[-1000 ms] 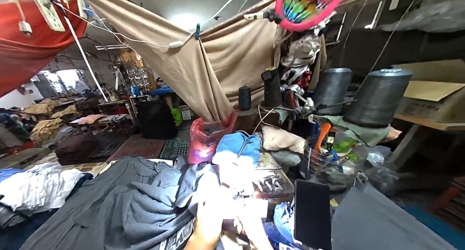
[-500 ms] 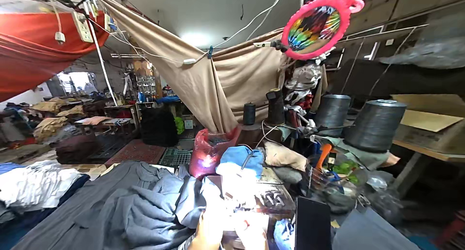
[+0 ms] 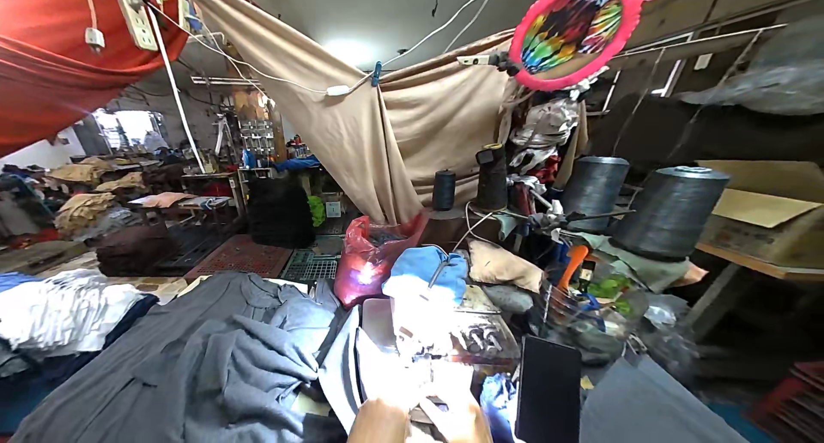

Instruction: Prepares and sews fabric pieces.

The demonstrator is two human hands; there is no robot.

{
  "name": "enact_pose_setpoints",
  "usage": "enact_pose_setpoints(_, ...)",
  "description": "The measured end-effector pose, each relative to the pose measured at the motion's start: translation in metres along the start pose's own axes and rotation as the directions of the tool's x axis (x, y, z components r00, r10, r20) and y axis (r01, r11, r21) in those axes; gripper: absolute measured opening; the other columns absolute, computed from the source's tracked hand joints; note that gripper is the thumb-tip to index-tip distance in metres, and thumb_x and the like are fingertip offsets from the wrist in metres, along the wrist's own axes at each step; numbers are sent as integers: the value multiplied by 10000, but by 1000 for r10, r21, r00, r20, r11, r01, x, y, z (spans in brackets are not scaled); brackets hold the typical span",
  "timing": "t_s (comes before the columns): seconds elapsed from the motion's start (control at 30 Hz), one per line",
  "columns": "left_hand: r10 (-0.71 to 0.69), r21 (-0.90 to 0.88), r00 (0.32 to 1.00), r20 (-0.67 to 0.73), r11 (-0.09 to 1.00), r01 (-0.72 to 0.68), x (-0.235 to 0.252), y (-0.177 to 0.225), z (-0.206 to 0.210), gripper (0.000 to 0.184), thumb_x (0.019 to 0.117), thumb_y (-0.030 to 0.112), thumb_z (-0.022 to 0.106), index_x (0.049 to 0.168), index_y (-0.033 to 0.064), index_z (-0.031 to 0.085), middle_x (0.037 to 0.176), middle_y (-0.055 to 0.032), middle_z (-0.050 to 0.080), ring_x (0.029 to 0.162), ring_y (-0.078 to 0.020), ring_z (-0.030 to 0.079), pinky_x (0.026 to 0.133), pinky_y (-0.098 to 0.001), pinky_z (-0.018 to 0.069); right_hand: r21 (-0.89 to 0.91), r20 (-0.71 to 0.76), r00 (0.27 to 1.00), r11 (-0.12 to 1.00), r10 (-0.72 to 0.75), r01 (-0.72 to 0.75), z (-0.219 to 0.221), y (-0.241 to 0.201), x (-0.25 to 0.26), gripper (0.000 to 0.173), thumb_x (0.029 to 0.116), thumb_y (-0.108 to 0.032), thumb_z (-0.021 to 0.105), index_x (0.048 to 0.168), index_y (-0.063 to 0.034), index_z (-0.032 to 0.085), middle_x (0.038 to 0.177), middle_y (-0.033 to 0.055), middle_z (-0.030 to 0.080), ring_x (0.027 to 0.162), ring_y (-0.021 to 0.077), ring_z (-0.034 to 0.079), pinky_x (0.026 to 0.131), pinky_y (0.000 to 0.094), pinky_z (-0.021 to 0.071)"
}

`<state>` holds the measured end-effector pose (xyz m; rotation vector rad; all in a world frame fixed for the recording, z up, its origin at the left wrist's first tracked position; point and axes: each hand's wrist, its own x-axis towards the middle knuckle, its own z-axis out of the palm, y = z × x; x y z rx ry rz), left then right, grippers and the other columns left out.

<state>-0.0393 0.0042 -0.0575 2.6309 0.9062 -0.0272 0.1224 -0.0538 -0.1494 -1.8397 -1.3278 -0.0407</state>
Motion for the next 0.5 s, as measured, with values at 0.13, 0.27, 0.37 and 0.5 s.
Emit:
enact_pose_setpoints(0.13, -16, 63, 990, -137, 998, 25, 6, -5, 17, 325, 1052, 220, 510, 1117, 9, 748, 1029, -229, 745, 1018, -419, 719, 876, -576, 558, -8, 3, 996, 996, 92, -92, -16, 3, 6, 295, 855, -334, 788, 952, -55, 799, 1121, 183, 734, 1089, 364, 690, 891, 585, 551)
enact_pose_setpoints(0.27, -40, 24, 978, -206, 999, 46, -6, -2, 10, 325, 1041, 205, 499, 1144, 12, 740, 1089, -217, 744, 1030, -416, 717, 867, -607, 540, 68, 116, 973, 976, 199, -208, -24, 8, -5, 413, 871, -406, 757, 1096, -60, 779, 1142, 180, 720, 1095, 333, 668, 960, 549, 507)
enact_pose_setpoints(0.37, 16, -44, 919, -395, 998, -36, -27, 2, 15, 220, 971, 149, 582, 1005, 17, 755, 892, -183, 747, 845, -372, 747, 718, -563, 588, 197, 186, 977, 970, 103, -140, -8, 7, -28, 302, 886, -292, 748, 1040, -36, 794, 1037, 174, 732, 1028, 289, 673, 956, 470, 521)
enact_pose_setpoints(0.5, 207, -84, 839, -503, 955, -285, -80, 35, 4, 228, 1002, 121, 579, 1059, -7, 759, 1010, -177, 767, 939, -347, 757, 827, -534, 604, -69, 602, 747, 950, 282, -303, -11, -70, -35, 368, 998, -120, 549, 1256, 133, 618, 1330, 283, 617, 1306, 361, 555, 1114, 485, 390)
